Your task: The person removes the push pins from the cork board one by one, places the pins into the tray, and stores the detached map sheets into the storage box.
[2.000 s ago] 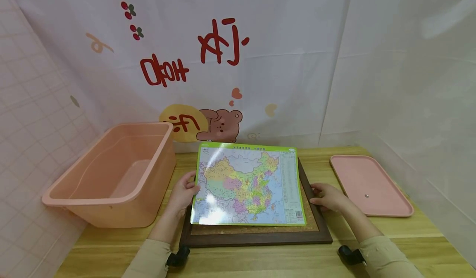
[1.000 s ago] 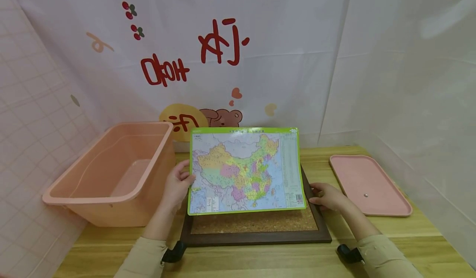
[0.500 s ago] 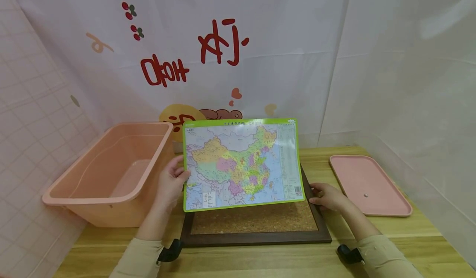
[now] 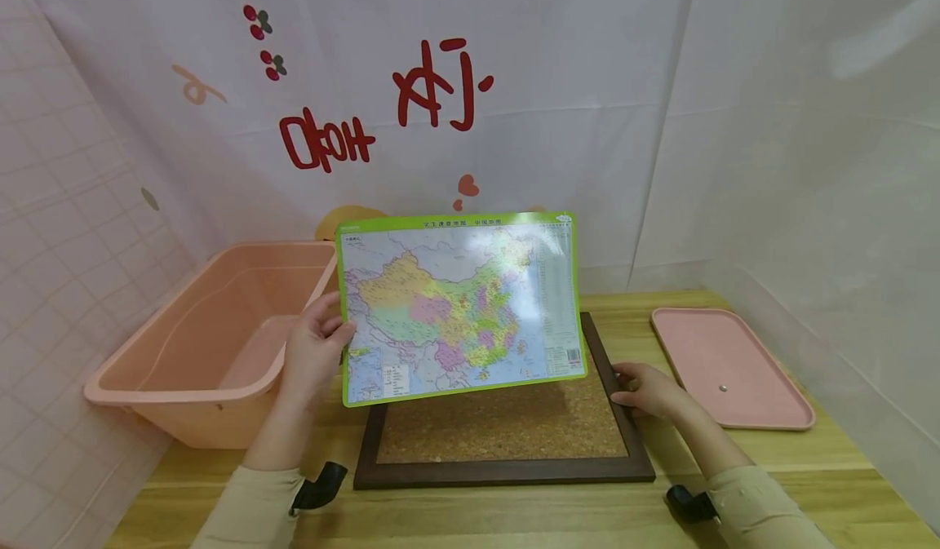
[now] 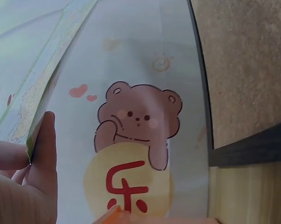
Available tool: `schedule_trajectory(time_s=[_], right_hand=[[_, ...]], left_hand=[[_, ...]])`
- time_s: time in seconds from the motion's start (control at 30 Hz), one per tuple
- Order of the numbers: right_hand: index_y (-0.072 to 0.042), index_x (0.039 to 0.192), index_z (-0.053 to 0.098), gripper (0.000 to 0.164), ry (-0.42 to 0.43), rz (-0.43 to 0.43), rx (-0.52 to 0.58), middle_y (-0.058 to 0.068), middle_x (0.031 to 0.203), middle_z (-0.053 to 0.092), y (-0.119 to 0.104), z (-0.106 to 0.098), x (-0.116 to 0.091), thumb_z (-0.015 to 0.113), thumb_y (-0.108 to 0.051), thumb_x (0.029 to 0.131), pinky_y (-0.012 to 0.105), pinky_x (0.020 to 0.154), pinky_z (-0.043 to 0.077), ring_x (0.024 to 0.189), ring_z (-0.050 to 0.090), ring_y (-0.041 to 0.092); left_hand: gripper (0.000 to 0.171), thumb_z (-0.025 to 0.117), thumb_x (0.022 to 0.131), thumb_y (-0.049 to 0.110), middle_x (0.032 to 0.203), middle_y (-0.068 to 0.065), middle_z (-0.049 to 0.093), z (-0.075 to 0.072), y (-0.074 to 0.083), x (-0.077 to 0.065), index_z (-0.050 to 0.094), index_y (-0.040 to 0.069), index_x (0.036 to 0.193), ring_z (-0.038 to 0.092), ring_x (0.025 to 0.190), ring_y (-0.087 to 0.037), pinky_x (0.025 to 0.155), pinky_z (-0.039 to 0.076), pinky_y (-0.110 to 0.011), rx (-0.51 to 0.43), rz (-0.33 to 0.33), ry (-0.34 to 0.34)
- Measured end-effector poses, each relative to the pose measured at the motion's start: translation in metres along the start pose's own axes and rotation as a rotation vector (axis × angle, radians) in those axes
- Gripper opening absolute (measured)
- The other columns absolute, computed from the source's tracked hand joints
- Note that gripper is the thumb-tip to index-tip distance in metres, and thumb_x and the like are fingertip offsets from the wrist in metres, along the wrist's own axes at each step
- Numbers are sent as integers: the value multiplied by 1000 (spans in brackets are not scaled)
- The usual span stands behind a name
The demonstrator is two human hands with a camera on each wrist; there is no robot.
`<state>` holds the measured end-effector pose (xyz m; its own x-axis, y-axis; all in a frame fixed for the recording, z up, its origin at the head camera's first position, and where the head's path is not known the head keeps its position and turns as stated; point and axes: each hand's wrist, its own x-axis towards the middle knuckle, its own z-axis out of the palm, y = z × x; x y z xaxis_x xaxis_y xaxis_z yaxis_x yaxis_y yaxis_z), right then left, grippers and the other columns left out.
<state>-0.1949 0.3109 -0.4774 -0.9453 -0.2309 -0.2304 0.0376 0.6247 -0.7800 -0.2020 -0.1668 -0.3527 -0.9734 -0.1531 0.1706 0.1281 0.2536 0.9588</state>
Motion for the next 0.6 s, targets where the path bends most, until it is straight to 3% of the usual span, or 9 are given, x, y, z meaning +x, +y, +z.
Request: schedule_trajectory(time_s=[0.13, 0.4, 0.6], right_hand=[[19, 139, 36, 60, -2, -4, 12, 35, 123, 51, -1, -1, -1, 67, -3, 93, 46, 72, 58, 106, 60, 47], [19, 140, 36, 60, -6, 1, 13, 35, 123, 51, -1, -1, -1, 67, -2, 93, 45, 71, 58, 104, 62, 44], [20, 139, 36, 60, -6, -1, 0, 34, 122, 51, -1, -1, 0, 67, -2, 93, 44, 71, 58, 103, 62, 42]], left_hand=[[45, 56, 97, -3, 117, -24, 65, -6, 4, 0, 54, 9, 141, 66, 84, -10, 71, 54, -23, -18, -21, 14], [46, 56, 98, -2, 120, -23, 65, -20, 12, 1, 54, 10, 142, 67, 86, -6, 71, 55, -22, 25, 7, 67], [45, 56, 98, -1, 112, -7, 68, -32, 18, 2, 55, 13, 141, 66, 88, -9, 71, 55, -21, -20, -20, 113]])
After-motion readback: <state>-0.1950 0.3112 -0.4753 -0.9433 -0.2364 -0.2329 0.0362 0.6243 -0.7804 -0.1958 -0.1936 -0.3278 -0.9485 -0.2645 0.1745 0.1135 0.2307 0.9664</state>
